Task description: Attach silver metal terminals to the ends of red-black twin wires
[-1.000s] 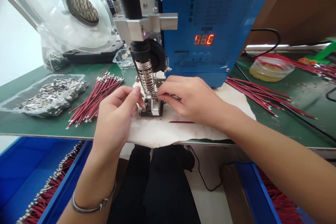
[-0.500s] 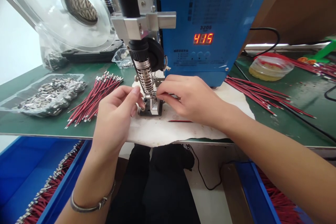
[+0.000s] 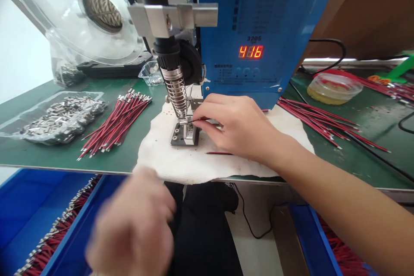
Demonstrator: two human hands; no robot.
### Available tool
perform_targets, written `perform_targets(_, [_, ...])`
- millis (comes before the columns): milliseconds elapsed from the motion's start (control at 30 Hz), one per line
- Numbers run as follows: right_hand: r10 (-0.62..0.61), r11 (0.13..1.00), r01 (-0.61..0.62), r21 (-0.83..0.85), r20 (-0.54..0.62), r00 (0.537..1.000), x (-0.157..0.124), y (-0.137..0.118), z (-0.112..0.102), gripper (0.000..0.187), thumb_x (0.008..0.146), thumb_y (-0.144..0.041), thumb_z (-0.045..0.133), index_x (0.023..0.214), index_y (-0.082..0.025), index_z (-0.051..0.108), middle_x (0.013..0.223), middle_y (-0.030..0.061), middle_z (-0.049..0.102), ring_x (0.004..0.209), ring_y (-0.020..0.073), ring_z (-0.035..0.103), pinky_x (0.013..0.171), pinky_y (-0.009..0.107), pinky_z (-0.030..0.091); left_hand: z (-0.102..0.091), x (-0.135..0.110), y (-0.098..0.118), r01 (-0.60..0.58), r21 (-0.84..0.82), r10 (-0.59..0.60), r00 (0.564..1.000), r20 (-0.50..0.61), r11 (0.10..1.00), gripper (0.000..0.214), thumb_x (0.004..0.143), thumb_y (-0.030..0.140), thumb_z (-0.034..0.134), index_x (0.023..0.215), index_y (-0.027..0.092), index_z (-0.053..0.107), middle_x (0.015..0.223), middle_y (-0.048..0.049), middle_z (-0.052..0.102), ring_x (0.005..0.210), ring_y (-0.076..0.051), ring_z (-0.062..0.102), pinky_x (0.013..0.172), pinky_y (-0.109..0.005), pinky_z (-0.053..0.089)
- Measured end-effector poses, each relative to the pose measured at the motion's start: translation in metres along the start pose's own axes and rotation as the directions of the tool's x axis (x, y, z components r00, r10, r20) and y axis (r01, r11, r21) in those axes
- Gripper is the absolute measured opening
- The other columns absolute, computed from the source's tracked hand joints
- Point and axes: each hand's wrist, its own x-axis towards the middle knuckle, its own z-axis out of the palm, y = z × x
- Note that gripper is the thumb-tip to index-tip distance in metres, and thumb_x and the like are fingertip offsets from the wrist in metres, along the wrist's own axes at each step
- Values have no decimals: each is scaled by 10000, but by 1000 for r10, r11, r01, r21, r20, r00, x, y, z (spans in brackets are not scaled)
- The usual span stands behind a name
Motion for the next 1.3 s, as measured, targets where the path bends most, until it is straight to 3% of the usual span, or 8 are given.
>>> perform_targets(100, [-23,1000,23,-5,-50,998,0,-2,-1,122,994,-172,618,962,-209,731,938,42,761,844,189,727,725,315,561,17,-68,-30,-204,-58,212,923,323,977,250,916,436,656,755,245,662,569,27,640,557,-143,578,587,-318,454])
perform_targets(167, [-21,1000,21,-11,-71,997,1,-4,-1,120,989,-169,628,937,-208,729,920,44,758,818,183,722,707,309,563,23,-94,-61,-102,69,17,670,742,992,210,937,413,651,985,233,748,1007,-25,818,1087,-245,716,978,-427,523])
perform_targets(300, [-47,999,47,1,-67,997,0,-3,-1,128,984,-161,631,917,-220,722,883,35,753,759,168,701,647,299,551,18,-96,-122,72,269,-261,567,781,960,241,983,356,628,1152,261,771,1277,-42,766,1286,-256,645,1157,-467,456])
perform_targets(533, [-203,978,205,33,-72,977,-2,-9,-15,120,986,-152,642,913,-230,697,825,4,754,709,149,699,626,284,538,-19,-53,-154,369,623,-695,578,428,690,376,988,373,657,1297,158,639,1294,-125,661,1105,-248,677,936,-467,596])
perform_targets(700, [-36,992,52,116,-140,990,-5,-69,-11,86,970,-180,684,890,-210,698,787,-6,771,655,139,691,616,278,517,-43,-54,-58,466,531,-683,645,344,708,368,1049,445,485,1108,192,745,981,-68,769,830,-186,714,772,-311,591])
perform_targets(867, [117,887,-2,462,-221,968,-7,-131,31,146,1007,-203,643,879,-157,698,792,19,768,717,135,718,693,259,558,-62,-42,35,364,158,-385,912,140,918,258,891,344,712,692,185,673,595,-7,639,543,-147,589,521,-240,499])
perform_targets(1100, [129,811,-5,585,-170,977,-17,-145,56,212,968,-230,708,1126,-89,709,919,79,795,816,178,758,802,288,605,-91,-37,50,343,205,-376,915,149,917,184,924,201,638,768,205,735,741,-29,741,629,-163,680,607,-228,565])
perform_targets(1300, [126,992,-129,6,-261,957,-56,-82,13,227,921,-129,722,1127,-222,695,1034,79,797,932,263,766,867,414,611,-145,-52,38,433,492,-529,845,69,756,293,946,373,627,691,235,671,631,15,676,546,-155,655,529,-210,511])
